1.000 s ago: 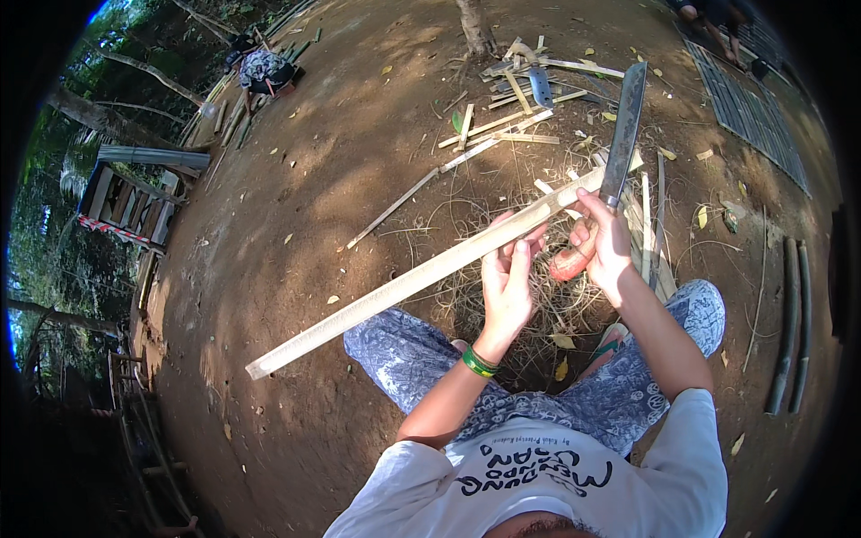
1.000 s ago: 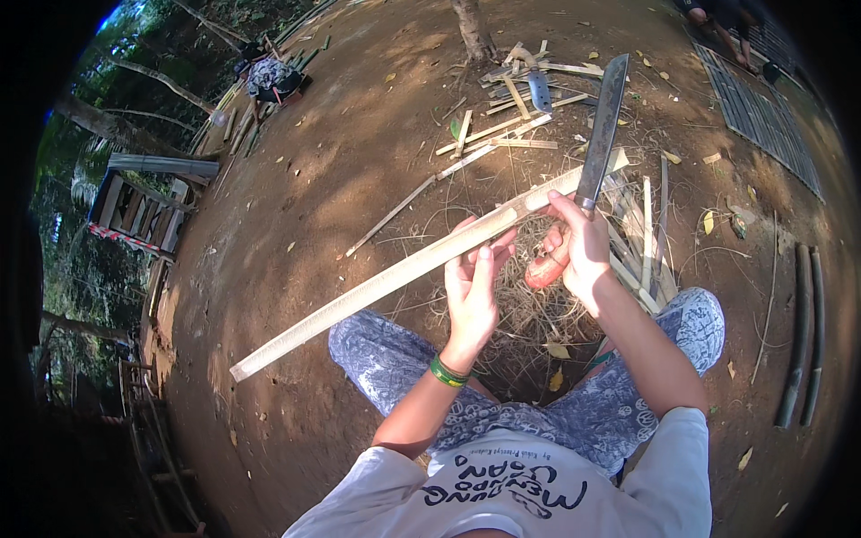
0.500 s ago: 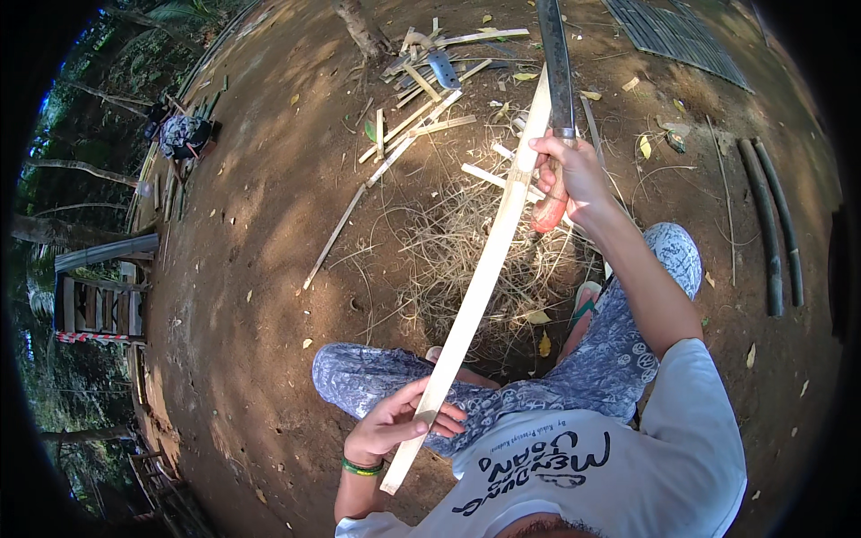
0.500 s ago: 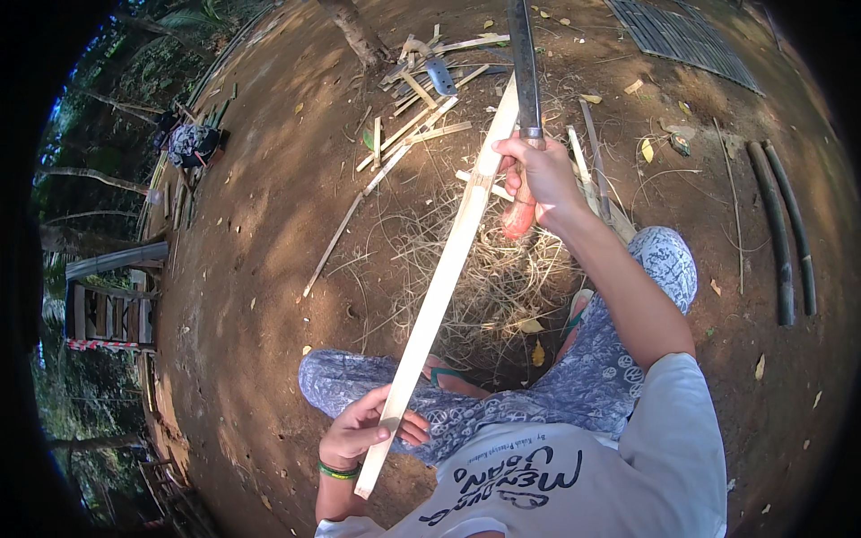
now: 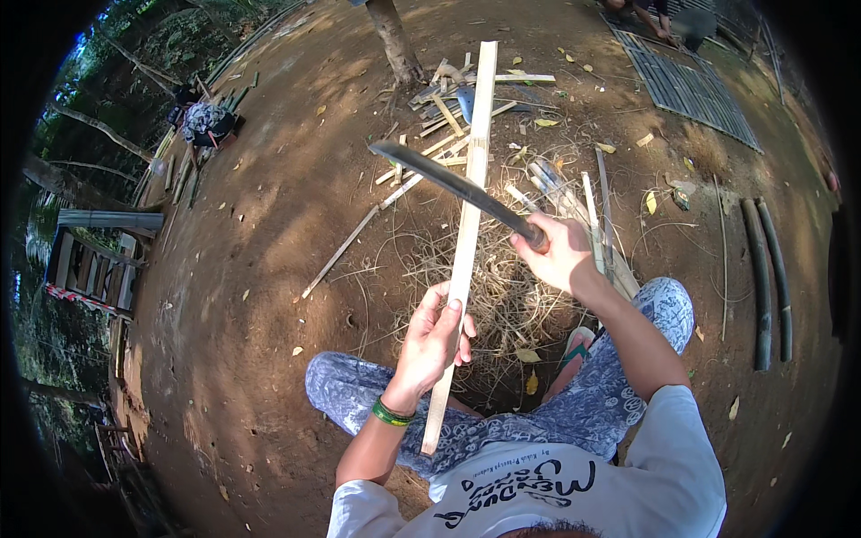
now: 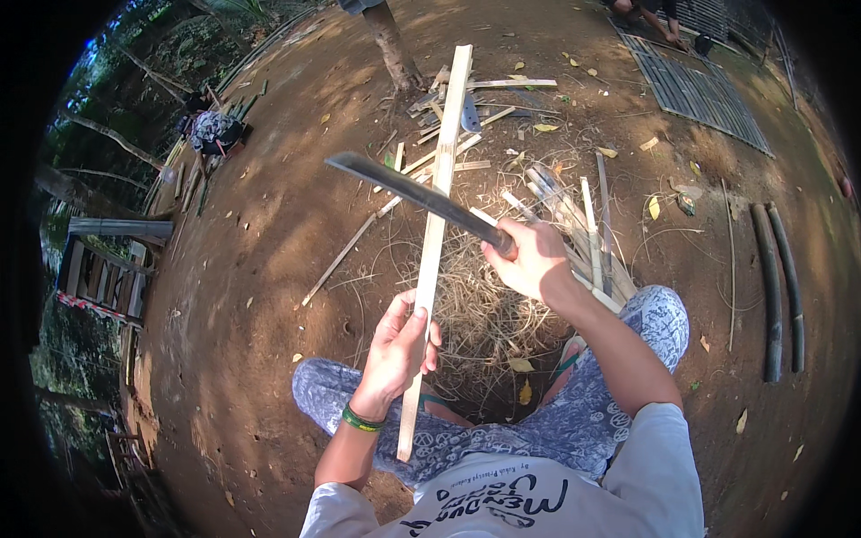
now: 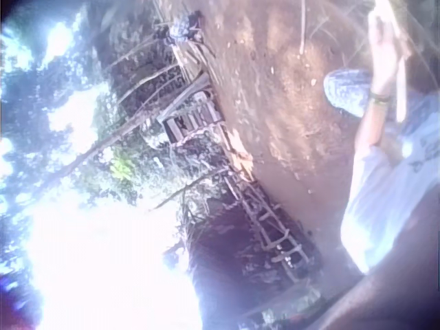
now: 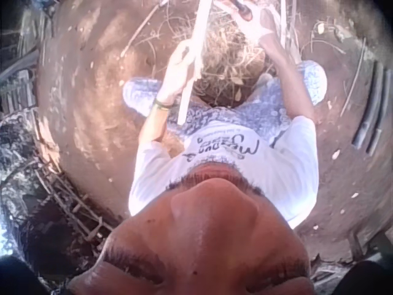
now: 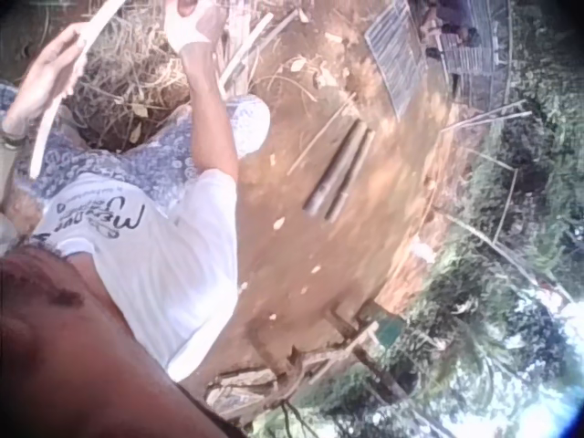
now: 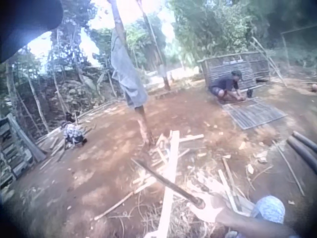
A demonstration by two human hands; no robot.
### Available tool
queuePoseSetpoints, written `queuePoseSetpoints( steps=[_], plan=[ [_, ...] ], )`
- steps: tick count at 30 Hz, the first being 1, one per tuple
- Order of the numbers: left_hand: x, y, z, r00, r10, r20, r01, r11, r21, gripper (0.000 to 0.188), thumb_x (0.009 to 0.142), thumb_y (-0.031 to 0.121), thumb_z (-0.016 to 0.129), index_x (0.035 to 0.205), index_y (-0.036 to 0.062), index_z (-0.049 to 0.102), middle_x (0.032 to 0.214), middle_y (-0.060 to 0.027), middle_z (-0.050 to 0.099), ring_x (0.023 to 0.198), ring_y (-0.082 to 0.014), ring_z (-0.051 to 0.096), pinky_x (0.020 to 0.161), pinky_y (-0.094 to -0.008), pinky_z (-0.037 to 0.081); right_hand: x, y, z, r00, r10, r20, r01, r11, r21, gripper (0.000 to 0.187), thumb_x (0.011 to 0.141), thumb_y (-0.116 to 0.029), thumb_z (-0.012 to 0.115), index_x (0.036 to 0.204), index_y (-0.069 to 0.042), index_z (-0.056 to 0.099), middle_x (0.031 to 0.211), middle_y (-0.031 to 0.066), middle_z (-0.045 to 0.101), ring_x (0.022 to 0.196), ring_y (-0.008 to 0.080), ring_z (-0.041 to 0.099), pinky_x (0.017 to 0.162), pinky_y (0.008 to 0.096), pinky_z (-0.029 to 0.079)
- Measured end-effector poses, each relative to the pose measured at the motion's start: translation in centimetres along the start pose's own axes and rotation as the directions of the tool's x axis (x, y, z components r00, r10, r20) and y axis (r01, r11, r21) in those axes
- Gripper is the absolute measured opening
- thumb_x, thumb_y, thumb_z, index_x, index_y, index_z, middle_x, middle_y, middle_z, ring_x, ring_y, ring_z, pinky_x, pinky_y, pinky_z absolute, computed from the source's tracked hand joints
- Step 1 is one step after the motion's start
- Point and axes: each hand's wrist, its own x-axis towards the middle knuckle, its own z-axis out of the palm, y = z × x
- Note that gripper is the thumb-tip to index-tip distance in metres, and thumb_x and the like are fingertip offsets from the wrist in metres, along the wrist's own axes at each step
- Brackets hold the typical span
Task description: The person sits on the ground and uses a machete to shave and smooth a long piece of bamboo. They repeatedly strike the bamboo with the blade to remove strips and refine the surface, holding the material with one hand and the tool with the other.
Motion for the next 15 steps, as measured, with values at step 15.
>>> queuePoseSetpoints(
  steps=[15],
  plan=[
    [-3.5, 0.8, -0.8, 0.998, 0.045, -0.045, -0.037, 0.987, 0.158, 0.030, 0.106, 0.020, 0.047, 0.133, 0.0063, 0.048, 0.073, 0.0021, 0.048, 0.051, -0.0032, 0.040, 0.043, -0.0188, 0.032, -1.1, -0.6, 0.7, 0.915, -0.295, 0.276, 0.376, 0.871, -0.315, 0.032, 0.069, -0.026, 0.075, 0.096, -0.014, 0.063, 0.081, 0.0049, 0.068, 0.074, 0.0275, 0.069, 0.074, 0.0458, 0.050]
  ],
)
